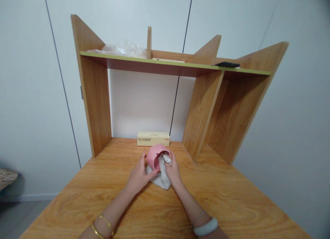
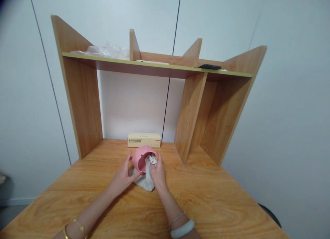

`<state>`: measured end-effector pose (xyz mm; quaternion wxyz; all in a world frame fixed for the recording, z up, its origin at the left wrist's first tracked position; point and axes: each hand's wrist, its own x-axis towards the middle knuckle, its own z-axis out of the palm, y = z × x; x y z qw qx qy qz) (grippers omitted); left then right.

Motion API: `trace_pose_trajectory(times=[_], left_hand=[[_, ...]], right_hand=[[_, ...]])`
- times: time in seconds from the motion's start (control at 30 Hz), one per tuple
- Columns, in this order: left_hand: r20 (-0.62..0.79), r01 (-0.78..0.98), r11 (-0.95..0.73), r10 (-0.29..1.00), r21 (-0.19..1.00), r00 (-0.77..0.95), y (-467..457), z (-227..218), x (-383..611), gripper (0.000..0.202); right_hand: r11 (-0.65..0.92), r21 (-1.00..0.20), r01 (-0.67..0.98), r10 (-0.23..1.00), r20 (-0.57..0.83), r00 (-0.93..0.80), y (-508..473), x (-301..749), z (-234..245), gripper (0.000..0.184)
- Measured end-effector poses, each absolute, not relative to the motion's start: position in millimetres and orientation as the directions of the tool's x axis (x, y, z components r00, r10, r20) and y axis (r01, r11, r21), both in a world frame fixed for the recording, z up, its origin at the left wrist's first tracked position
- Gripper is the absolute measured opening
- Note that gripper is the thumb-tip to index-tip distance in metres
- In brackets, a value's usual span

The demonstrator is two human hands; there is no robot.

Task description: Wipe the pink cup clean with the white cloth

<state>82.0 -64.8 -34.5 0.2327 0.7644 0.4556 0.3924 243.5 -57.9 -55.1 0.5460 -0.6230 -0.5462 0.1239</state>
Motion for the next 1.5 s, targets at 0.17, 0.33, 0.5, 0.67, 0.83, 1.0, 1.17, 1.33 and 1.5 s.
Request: trace_pose_trajectory(times=[0.17, 0.33, 0.5, 0.67, 0.83, 1.0, 1.17, 1.33, 1.5], left_hand=[[0.401, 0.405, -0.504, 0.860, 0.763, 0.315, -67.2, -37.4, 84.6, 0.070], [0.388, 0.543, -0.444, 0.894, 0.713, 0.223, -69.2, -29.5, 81.9, 0.064], [0.406, 0.616, -0.489, 0.869, 0.618, 0.282, -74.0, -21.3, 79.1, 0.069], [0.446, 0.619, -0.529, 0.843, 0.581, 0.302, -75.4, -22.6, 79.8, 0.075], [0.434, 0.608, -0.517, 0.852, 0.603, 0.294, -72.5, -24.4, 79.6, 0.076], [0.402, 0.546, -0.450, 0.890, 0.707, 0.214, -67.4, -23.6, 77.9, 0.081], [0.361, 0.525, -0.431, 0.902, 0.734, 0.236, -66.5, -27.7, 79.8, 0.088], [0.348, 0.495, -0.435, 0.900, 0.752, 0.261, -65.2, -32.3, 81.5, 0.074], [0.365, 0.543, -0.437, 0.899, 0.717, 0.242, -62.4, -33.4, 78.5, 0.067]], right_hand=[[0.342, -0.853, 0.393, 0.832, 0.470, 0.294, -50.3, 239.9, -58.1, 0.044], [0.113, -0.785, 0.609, 0.860, 0.385, 0.336, -57.6, 239.6, -45.2, 0.063], [-0.073, -0.572, 0.817, 0.853, 0.388, 0.348, -68.1, 243.9, -31.8, 0.073], [-0.067, -0.511, 0.857, 0.864, 0.399, 0.306, -68.7, 244.5, -34.2, 0.071], [0.044, -0.646, 0.762, 0.882, 0.384, 0.274, -63.9, 246.1, -43.7, 0.064], [0.152, -0.760, 0.632, 0.847, 0.430, 0.313, -58.4, 245.9, -52.1, 0.056], [0.319, -0.847, 0.426, 0.832, 0.465, 0.301, -52.5, 240.6, -56.4, 0.042], [0.312, -0.840, 0.443, 0.841, 0.462, 0.284, -53.4, 238.0, -54.1, 0.047], [-0.082, -0.662, 0.745, 0.862, 0.328, 0.387, -63.5, 241.9, -41.7, 0.064]])
